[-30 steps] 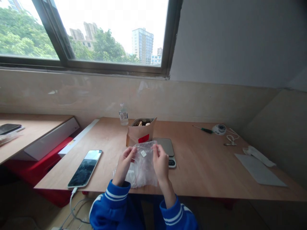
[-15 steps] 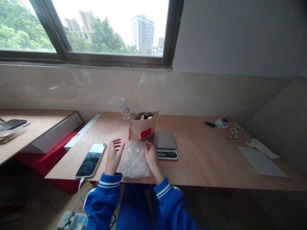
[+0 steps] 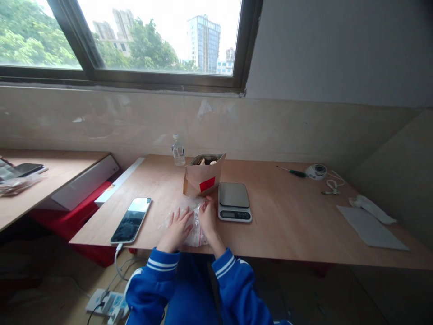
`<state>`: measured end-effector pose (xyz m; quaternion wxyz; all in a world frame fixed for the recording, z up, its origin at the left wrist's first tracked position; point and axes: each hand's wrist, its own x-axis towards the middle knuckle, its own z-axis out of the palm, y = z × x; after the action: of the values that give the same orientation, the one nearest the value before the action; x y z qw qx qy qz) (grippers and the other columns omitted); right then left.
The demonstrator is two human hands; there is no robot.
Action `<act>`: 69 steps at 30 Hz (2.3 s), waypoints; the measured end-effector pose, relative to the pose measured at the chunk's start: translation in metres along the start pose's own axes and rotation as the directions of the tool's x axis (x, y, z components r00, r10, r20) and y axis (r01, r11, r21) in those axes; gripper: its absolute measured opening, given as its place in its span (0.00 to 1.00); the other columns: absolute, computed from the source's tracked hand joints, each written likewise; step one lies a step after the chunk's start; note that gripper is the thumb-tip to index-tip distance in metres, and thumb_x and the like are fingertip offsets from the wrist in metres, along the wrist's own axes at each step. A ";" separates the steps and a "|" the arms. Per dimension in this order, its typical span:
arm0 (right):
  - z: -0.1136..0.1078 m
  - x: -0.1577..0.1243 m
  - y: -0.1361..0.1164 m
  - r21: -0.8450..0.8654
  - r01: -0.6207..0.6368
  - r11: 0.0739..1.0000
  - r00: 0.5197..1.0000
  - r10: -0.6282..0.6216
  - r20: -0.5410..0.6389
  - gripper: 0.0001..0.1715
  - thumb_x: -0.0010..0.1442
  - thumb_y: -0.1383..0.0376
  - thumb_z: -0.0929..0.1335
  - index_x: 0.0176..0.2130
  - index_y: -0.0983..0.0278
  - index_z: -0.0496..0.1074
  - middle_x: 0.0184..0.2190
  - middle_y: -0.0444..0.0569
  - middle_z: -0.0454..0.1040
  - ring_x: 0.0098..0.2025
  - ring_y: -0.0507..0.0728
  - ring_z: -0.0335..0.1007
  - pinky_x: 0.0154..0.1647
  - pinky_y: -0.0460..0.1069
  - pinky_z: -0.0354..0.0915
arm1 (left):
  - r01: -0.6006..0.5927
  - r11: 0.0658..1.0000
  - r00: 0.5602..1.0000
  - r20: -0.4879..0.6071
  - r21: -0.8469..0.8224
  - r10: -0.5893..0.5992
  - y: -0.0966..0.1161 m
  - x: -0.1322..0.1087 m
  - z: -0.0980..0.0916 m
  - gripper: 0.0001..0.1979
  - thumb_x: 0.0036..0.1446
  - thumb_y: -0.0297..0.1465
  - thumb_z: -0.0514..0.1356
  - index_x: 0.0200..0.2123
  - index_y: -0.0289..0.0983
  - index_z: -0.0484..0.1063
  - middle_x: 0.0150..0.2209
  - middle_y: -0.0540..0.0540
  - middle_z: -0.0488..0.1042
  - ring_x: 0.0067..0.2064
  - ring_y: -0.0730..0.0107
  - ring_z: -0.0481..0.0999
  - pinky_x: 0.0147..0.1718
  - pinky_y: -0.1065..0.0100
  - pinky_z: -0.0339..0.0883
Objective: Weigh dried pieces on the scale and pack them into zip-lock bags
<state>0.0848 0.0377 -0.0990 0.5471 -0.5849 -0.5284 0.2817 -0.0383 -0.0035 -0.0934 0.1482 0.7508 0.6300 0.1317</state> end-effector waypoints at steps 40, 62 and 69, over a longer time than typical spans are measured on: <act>-0.156 -0.009 0.054 -0.754 0.237 0.613 0.971 -0.183 0.156 0.23 0.60 0.73 0.60 0.48 0.56 0.75 0.36 0.53 0.66 0.38 0.61 0.61 0.38 0.55 0.58 | 0.149 0.959 0.980 -0.169 0.242 -0.110 0.032 -0.004 0.030 0.26 0.63 0.33 0.45 0.64 0.53 0.51 0.67 0.46 0.52 0.67 0.42 0.47 0.59 0.40 0.41; -0.171 0.001 0.080 0.042 -0.137 0.990 0.947 0.143 -0.287 0.15 0.56 0.60 0.60 0.38 0.65 0.71 0.30 0.48 0.71 0.29 0.54 0.64 0.30 0.48 0.60 | 0.139 0.988 0.972 -0.201 0.072 -0.122 0.025 -0.001 0.019 0.22 0.65 0.33 0.43 0.57 0.40 0.66 0.64 0.41 0.60 0.67 0.51 0.49 0.61 0.39 0.39; -0.170 -0.002 0.078 0.041 -0.162 0.986 0.947 0.167 -0.273 0.09 0.52 0.63 0.58 0.28 0.63 0.66 0.24 0.43 0.66 0.26 0.53 0.59 0.28 0.47 0.57 | -0.014 0.993 0.943 -0.331 -0.115 -0.025 0.041 -0.003 -0.028 0.16 0.62 0.34 0.49 0.45 0.39 0.73 0.51 0.40 0.74 0.55 0.57 0.71 0.57 0.52 0.58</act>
<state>0.2622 -0.0099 -0.1312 0.5952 -0.6554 -0.3941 0.2469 -0.0127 -0.0119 -0.0520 0.0837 0.7062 0.6394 0.2923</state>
